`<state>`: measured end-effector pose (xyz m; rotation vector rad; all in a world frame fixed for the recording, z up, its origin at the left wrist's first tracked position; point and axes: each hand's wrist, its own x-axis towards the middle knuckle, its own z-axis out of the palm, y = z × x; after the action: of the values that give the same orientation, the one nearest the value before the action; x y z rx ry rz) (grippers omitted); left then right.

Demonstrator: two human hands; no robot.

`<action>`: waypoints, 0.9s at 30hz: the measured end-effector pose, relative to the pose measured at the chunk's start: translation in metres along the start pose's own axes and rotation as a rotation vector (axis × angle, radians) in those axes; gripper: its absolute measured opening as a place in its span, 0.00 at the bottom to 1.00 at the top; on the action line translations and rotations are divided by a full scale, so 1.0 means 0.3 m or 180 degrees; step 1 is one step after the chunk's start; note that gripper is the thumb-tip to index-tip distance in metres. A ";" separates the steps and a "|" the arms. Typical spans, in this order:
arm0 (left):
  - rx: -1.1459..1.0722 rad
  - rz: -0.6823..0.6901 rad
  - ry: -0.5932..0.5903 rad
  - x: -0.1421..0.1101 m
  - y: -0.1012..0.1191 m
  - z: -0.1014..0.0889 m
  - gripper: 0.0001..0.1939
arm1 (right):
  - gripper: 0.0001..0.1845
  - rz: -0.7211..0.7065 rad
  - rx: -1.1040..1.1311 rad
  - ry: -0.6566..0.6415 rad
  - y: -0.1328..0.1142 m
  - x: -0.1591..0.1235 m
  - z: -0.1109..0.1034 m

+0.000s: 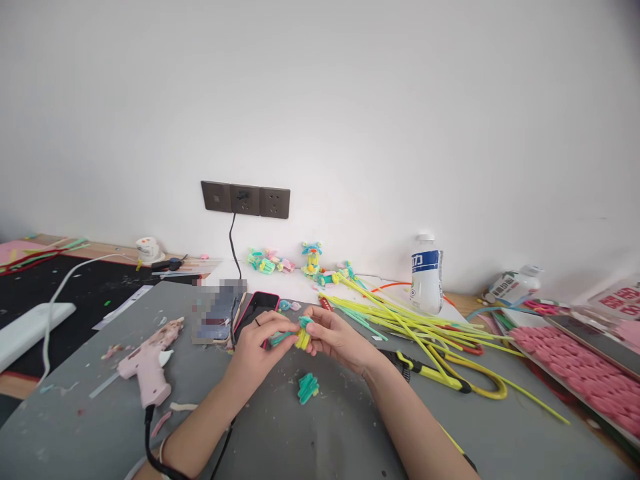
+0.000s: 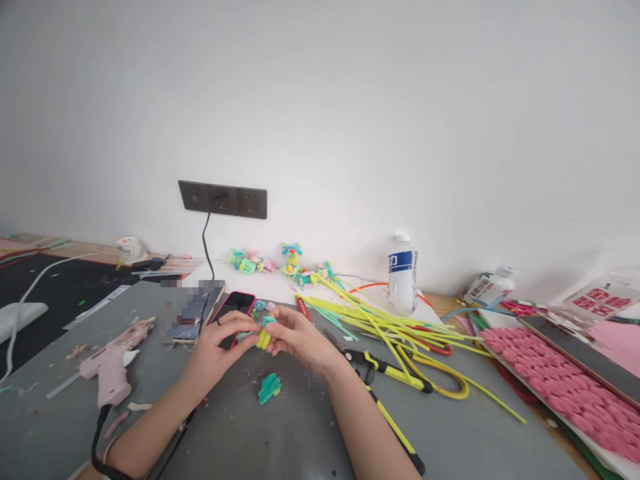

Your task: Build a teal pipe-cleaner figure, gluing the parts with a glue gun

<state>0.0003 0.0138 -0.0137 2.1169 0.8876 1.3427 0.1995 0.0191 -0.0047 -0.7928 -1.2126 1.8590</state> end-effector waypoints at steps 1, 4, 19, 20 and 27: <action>0.0005 0.0043 0.0032 -0.001 0.001 0.000 0.04 | 0.22 -0.0005 0.0005 -0.0004 0.000 0.001 0.001; -0.0009 0.0009 0.0010 -0.002 0.002 -0.002 0.04 | 0.23 -0.0004 -0.0021 0.0025 0.001 0.001 0.006; -0.0053 -0.0451 -0.0566 0.002 0.005 0.004 0.07 | 0.23 -0.0445 0.0156 0.0714 0.000 0.016 -0.023; 0.0002 -0.0493 -0.0496 0.004 0.003 0.002 0.07 | 0.23 -0.0467 0.0208 0.0763 0.002 0.018 -0.029; 0.0118 -0.0393 -0.0414 0.013 0.006 -0.005 0.13 | 0.24 -0.0428 0.0187 0.0781 0.007 0.021 -0.034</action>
<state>0.0007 0.0155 -0.0094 2.1132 0.9787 1.1219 0.2041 0.0286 -0.0109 -0.8575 -1.0262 1.6281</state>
